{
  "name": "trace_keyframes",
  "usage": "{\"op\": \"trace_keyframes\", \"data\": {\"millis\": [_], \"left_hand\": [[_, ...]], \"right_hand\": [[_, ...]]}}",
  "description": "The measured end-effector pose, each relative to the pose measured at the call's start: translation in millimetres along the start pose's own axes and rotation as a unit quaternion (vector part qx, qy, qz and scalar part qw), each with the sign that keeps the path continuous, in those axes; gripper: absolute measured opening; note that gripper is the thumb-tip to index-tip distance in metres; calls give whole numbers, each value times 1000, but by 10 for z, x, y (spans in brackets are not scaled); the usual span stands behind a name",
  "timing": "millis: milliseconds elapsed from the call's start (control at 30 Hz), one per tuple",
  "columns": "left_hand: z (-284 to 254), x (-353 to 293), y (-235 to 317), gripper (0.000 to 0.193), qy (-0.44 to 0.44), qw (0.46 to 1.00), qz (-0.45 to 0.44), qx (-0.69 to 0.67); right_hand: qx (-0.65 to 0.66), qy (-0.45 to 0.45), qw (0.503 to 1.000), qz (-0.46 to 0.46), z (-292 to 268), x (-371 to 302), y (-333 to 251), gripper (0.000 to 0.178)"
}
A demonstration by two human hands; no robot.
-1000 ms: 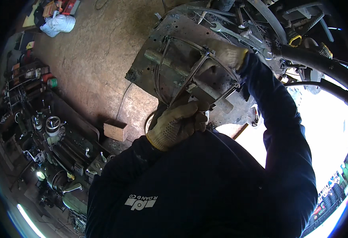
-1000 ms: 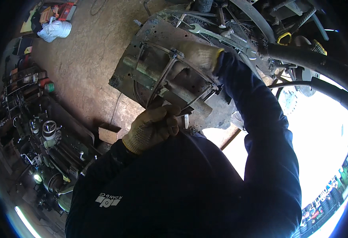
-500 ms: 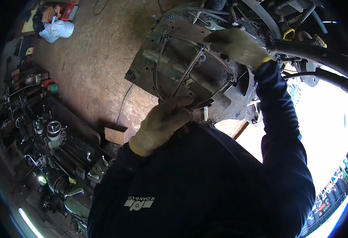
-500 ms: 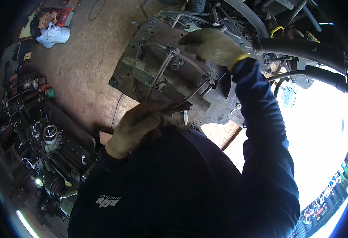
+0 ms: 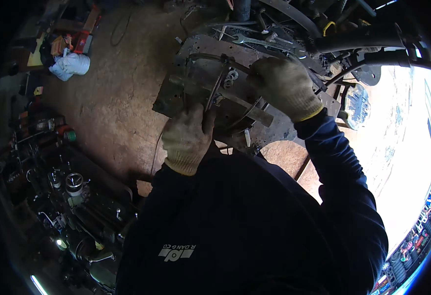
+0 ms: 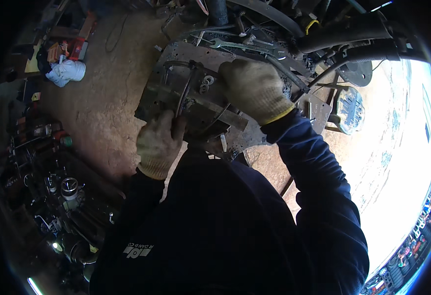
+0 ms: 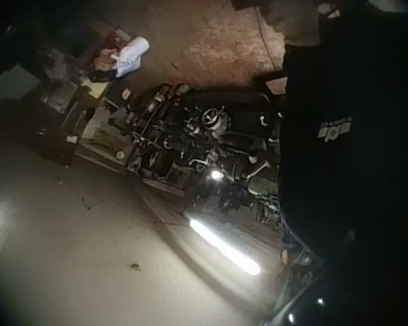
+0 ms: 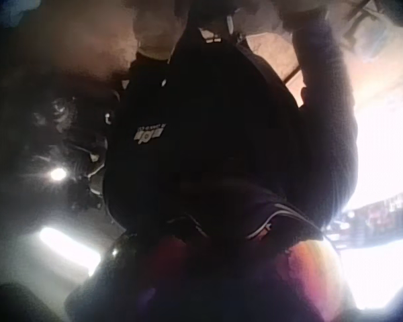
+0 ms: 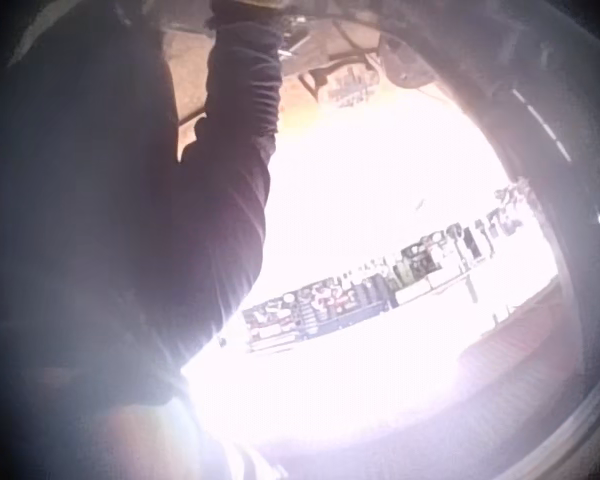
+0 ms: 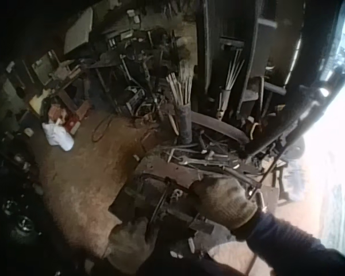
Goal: The person uses a wrench to tighten bolts on a metal jig, then positions a curved metal rod onto the assembly and welds it in place using a welding torch before tapping the joint with a hammer.
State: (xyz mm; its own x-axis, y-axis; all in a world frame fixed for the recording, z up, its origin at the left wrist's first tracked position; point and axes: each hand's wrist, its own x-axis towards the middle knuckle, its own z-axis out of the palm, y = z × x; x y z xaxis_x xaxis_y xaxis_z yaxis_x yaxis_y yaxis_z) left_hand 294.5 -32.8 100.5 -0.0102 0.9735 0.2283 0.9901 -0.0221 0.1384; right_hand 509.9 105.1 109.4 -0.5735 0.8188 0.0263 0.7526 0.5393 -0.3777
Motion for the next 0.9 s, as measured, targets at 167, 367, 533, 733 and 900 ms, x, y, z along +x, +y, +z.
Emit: {"op": "trace_keyframes", "data": {"millis": [167, 367, 533, 733, 900], "left_hand": [[135, -1, -70, 21, 0, 999, 44, 19], [320, -21, -398, 15, -36, 984, 173, 39], [379, 8, -474, 27, -54, 987, 151, -34], [253, 93, -513, 13, 18, 965, 234, -114], [536, 109, -620, 20, 12, 953, 270, -134]], "right_hand": [[-80, -11, 997, 15, 98, -48, -42, 27], [-34, 32, 999, 9, 147, -69, -1, 25], [-22, 77, 997, -14, 256, -95, 46, 20], [-8, 72, 997, 9, 175, -120, -23, 17], [-28, 83, 994, 60, 158, -146, -219, 15]]}}
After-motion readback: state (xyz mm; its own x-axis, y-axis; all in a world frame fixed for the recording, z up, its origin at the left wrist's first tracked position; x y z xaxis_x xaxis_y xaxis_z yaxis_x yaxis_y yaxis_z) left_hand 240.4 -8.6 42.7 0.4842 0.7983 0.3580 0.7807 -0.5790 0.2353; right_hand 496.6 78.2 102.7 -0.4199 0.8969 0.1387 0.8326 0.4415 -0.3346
